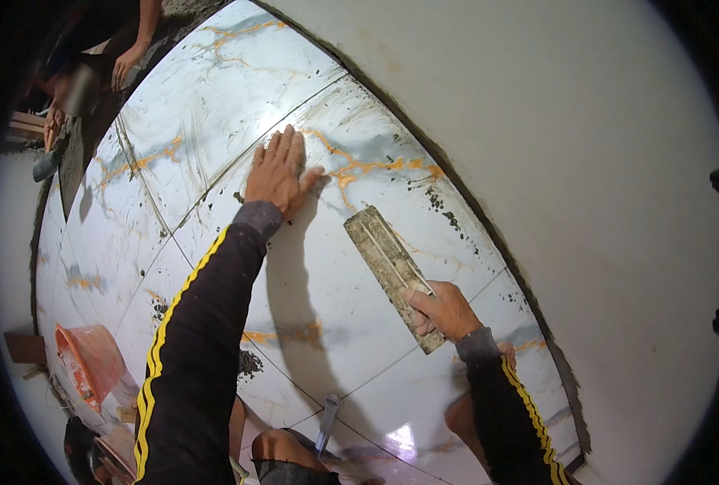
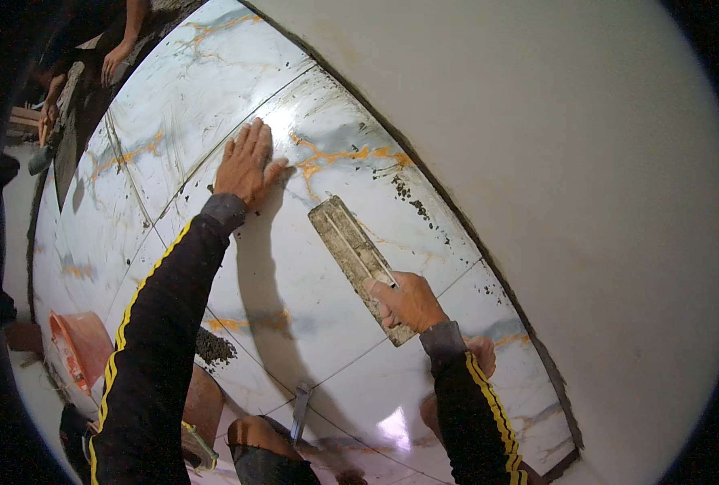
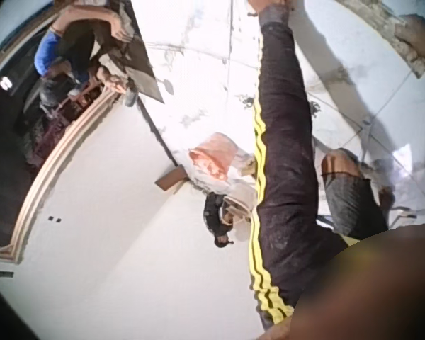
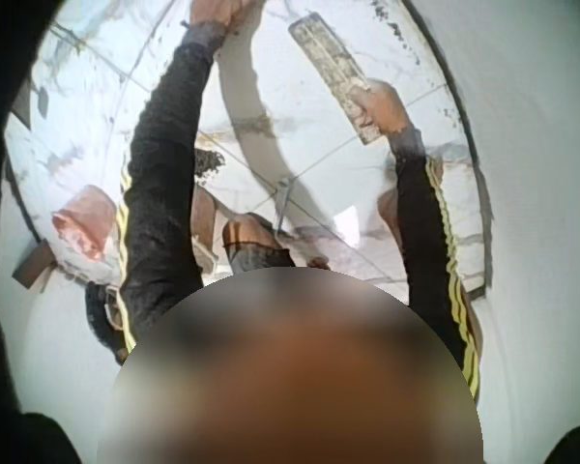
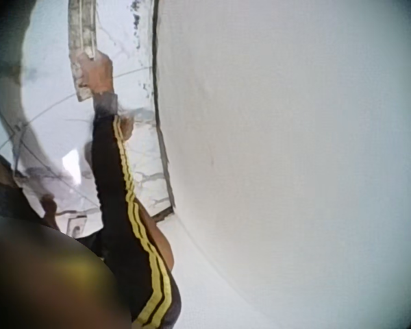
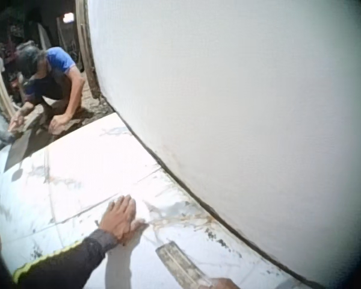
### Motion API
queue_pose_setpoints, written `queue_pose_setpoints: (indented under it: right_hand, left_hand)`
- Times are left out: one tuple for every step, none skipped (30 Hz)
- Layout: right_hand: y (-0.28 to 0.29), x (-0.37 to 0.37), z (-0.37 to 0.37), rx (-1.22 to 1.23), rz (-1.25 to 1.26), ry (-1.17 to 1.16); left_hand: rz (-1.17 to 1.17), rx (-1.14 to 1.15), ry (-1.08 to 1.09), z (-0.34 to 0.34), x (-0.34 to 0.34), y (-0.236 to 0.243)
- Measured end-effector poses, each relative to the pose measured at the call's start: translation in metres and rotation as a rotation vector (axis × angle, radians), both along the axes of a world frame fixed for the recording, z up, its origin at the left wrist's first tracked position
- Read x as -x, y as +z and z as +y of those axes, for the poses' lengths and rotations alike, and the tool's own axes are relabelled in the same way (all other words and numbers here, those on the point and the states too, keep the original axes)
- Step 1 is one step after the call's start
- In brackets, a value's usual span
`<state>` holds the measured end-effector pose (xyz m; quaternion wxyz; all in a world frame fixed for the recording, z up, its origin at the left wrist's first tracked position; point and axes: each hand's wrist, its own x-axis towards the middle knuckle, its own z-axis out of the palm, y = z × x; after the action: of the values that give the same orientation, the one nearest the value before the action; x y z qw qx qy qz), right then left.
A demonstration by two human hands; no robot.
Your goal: The person applies grout along the edges of marble-patterned floor tiles using a trowel and a bucket. They smooth the grout lines and wipe excess material from the tile surface with a sponge.
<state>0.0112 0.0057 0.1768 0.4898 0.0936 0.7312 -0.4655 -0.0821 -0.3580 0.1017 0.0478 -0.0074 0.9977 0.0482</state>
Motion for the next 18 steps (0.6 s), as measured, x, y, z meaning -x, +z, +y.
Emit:
queue_pose_setpoints:
  right_hand:
    - [0.000, 0.003, 0.000, 0.025, -0.003, 0.000]
    - [0.001, 0.005, 0.000, 0.035, -0.005, 0.009]
    - [0.002, 0.007, 0.000, 0.046, -0.022, 0.025]
    - [0.003, 0.008, 0.000, 0.034, -0.010, 0.033]
    - [0.004, 0.009, 0.000, 0.025, -0.011, 0.046]
    - [0.004, 0.009, -0.001, 0.019, -0.018, 0.063]
    - [0.005, 0.009, -0.001, 0.024, -0.013, 0.054]
    - [0.004, 0.008, -0.001, 0.030, -0.013, 0.049]
    - [0.004, 0.008, -0.001, 0.034, -0.015, 0.046]
    - [0.003, 0.007, 0.000, 0.041, -0.016, 0.041]
    - [0.003, 0.007, 0.000, 0.047, -0.017, 0.036]
    - [0.002, 0.007, 0.001, 0.039, -0.018, 0.035]
    - [0.001, 0.008, 0.001, 0.047, -0.025, 0.012]
    - [0.001, 0.008, 0.001, 0.045, -0.034, 0.002]
    - [0.001, 0.007, 0.001, 0.045, -0.059, 0.007]
    - [0.001, 0.007, 0.001, 0.062, -0.042, -0.001]
    - [0.002, 0.007, 0.000, 0.073, -0.041, -0.001]
    - [0.002, 0.007, -0.001, 0.069, -0.034, -0.002]
  left_hand:
    - [0.028, -0.015, 0.021, -0.003, 0.008, -0.001]
    - [0.043, -0.013, 0.049, -0.006, 0.012, -0.001]
    - [0.047, -0.018, 0.083, -0.008, 0.015, -0.001]
    - [0.061, -0.042, 0.079, -0.009, 0.016, 0.000]
    - [0.052, -0.028, 0.076, -0.009, 0.017, 0.001]
    - [0.050, -0.027, 0.071, -0.010, 0.017, 0.001]
    - [0.057, -0.020, 0.071, -0.011, 0.017, 0.002]
    - [0.043, -0.004, 0.076, -0.012, 0.018, 0.002]
    - [0.035, 0.019, 0.086, -0.014, 0.019, 0.002]
    - [0.027, 0.041, 0.097, -0.015, 0.021, 0.001]
    - [0.027, 0.033, 0.128, -0.016, 0.024, 0.000]
    - [0.026, 0.026, 0.160, -0.017, 0.027, -0.002]
    - [0.023, 0.022, 0.195, -0.017, 0.030, -0.003]
    - [0.022, 0.002, 0.202, -0.017, 0.031, -0.004]
    - [0.020, -0.011, 0.218, -0.016, 0.032, -0.005]
    - [0.046, -0.006, 0.219, -0.013, 0.030, -0.006]
    - [0.045, -0.017, 0.240, -0.011, 0.028, -0.007]
    - [0.114, 0.008, 0.258, -0.008, 0.023, -0.008]
